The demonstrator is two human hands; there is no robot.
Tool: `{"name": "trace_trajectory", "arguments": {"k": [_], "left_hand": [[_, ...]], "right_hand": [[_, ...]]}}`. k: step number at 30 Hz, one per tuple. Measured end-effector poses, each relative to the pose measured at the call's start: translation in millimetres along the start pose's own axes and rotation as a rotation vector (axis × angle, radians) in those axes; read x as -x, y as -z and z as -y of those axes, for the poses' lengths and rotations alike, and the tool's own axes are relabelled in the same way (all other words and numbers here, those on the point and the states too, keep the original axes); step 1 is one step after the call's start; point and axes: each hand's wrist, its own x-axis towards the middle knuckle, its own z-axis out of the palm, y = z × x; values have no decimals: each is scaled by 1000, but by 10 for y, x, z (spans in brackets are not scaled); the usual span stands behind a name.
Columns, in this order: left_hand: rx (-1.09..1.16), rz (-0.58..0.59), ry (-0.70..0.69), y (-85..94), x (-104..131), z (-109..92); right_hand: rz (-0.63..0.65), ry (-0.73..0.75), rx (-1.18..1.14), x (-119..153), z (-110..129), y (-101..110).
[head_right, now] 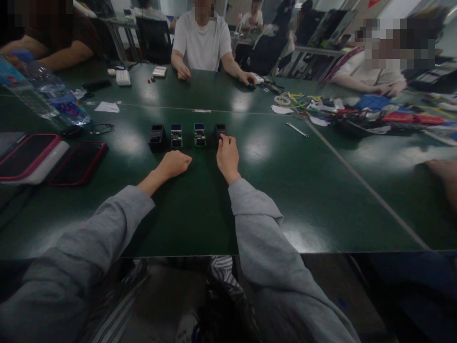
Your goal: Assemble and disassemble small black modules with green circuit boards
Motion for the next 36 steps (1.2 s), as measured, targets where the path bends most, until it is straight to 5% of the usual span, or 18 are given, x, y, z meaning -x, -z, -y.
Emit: {"name": "trace_trajectory", "arguments": {"k": [10,22,36], "left_hand": [[-75,-10,31,50,97,-81],[-91,13,17,8,-68,-75],[22,16,15,20,-59,-46]], "right_hand": [[18,7,-28,-11,43,47],[39,-19,-1,-76,53,18],[-36,-16,-182,-95,-112,-63]]}}
